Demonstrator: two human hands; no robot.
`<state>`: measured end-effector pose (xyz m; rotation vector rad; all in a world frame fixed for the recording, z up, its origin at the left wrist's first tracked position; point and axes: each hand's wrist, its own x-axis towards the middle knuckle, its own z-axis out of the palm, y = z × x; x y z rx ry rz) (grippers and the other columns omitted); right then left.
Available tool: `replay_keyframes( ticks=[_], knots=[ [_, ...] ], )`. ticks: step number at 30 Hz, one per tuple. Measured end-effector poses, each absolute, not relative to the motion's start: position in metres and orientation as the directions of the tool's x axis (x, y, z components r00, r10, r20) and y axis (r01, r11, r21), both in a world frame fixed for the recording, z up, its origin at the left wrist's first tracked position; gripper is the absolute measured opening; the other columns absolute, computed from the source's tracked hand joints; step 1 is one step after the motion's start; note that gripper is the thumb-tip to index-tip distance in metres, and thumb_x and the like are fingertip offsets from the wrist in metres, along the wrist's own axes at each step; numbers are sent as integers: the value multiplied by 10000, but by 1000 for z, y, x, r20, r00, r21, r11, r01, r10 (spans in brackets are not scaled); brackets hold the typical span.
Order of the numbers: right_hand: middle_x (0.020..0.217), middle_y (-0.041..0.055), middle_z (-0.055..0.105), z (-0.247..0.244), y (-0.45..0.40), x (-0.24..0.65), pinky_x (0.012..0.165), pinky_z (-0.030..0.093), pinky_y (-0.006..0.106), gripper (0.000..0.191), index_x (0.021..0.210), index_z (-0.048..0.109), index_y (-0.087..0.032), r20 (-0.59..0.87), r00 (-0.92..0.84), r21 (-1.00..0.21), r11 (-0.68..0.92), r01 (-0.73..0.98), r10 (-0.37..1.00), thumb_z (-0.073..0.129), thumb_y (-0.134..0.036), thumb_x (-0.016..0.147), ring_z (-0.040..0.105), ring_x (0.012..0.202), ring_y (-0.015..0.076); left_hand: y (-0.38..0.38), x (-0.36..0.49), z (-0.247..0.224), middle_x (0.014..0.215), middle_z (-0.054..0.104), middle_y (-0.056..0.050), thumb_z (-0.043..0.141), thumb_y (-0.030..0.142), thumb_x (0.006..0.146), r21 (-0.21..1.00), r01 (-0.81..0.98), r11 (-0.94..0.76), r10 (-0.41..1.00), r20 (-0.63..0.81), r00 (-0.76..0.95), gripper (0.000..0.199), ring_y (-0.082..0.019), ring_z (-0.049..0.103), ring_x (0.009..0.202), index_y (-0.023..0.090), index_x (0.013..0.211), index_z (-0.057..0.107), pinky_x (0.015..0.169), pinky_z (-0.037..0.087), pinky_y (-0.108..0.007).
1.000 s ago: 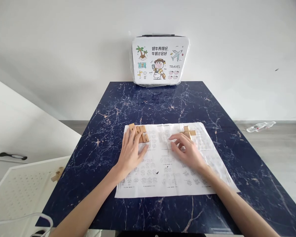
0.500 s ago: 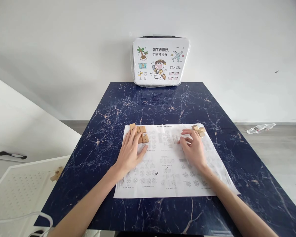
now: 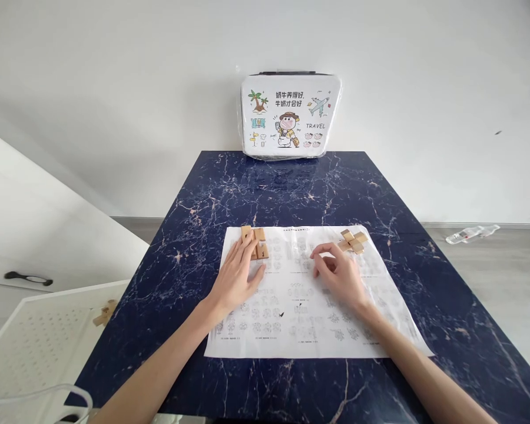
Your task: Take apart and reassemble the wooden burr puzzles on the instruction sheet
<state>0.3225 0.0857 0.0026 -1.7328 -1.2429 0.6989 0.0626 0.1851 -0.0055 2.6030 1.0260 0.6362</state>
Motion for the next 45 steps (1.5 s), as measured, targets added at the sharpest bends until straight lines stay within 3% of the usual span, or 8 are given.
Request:
replay_keyframes(
  ticks=[6, 11, 22, 25, 28, 32, 36, 45],
  knots=[
    [627, -12, 656, 8, 87, 320, 520, 396, 288, 183, 985, 668, -240, -8, 117, -847, -69, 527, 993, 556, -384, 1002, 524, 506, 152, 184, 63, -3, 1746, 333, -121, 537, 319, 1091, 413, 519, -748, 646, 278, 711, 628, -347, 340, 1606, 297, 1646, 243, 1270, 410, -594],
    [660, -12, 690, 7, 88, 324, 544, 434, 279, 172, 970, 653, -241, -129, 71, -890, -147, 431, 989, 586, -397, 996, 637, 563, 165, 182, 65, -1, 1728, 369, -127, 561, 314, 1080, 429, 468, -772, 605, 270, 749, 653, -350, 353, 1600, 300, 1649, 241, 1261, 421, -603],
    [660, -6, 687, 19, 83, 322, 364, 357, 222, 236, 973, 633, -232, -291, -51, -884, -248, 397, 955, 589, -461, 1003, 622, 429, 136, 176, 70, 5, 1587, 497, -150, 611, 373, 1056, 468, 460, -755, 634, 341, 694, 602, -371, 533, 1455, 313, 1591, 343, 1132, 544, -591],
    [652, -15, 667, 18, 82, 317, 390, 394, 232, 201, 953, 633, -231, -231, -5, -888, -209, 409, 973, 591, -420, 1007, 633, 443, 137, 176, 71, 4, 1526, 529, -149, 612, 339, 1054, 481, 452, -751, 638, 356, 682, 588, -367, 577, 1393, 311, 1580, 351, 1105, 561, -589],
    [733, 3, 699, 14, 81, 308, 475, 471, 268, 136, 976, 640, -235, -35, 45, -877, -52, 477, 998, 570, -345, 1016, 611, 480, 127, 176, 72, 4, 1488, 541, -144, 620, 296, 1046, 507, 438, -742, 644, 360, 675, 577, -350, 608, 1338, 305, 1564, 367, 1079, 581, -567],
    [1303, 110, 695, 7, 80, 299, 570, 552, 314, 189, 1177, 636, -250, 205, -20, -813, 182, 553, 979, 532, -276, 1022, 611, 569, 110, 175, 74, 6, 1458, 544, -136, 601, 265, 1051, 557, 393, -732, 640, 363, 677, 541, -325, 638, 1277, 309, 1545, 384, 1041, 604, -543],
    [1566, 107, 552, 1, 81, 297, 584, 569, 339, 372, 1394, 561, -302, 198, -103, -745, 218, 630, 975, 515, -241, 1031, 569, 510, 79, 174, 76, 8, 1396, 578, -122, 599, 257, 1047, 605, 368, -706, 655, 362, 663, 480, -296, 669, 1208, 305, 1494, 430, 1001, 621, -499],
    [1353, 103, 673, -5, 81, 295, 559, 520, 342, 252, 1296, 593, -283, 183, -100, -693, 201, 692, 978, 566, -372, 1062, 602, 552, 124, 178, 76, 9, 1346, 613, -115, 569, 201, 1043, 626, 402, -668, 708, 367, 604, 379, -290, 643, 1248, 279, 1403, 480, 1051, 574, -503]
  ],
)
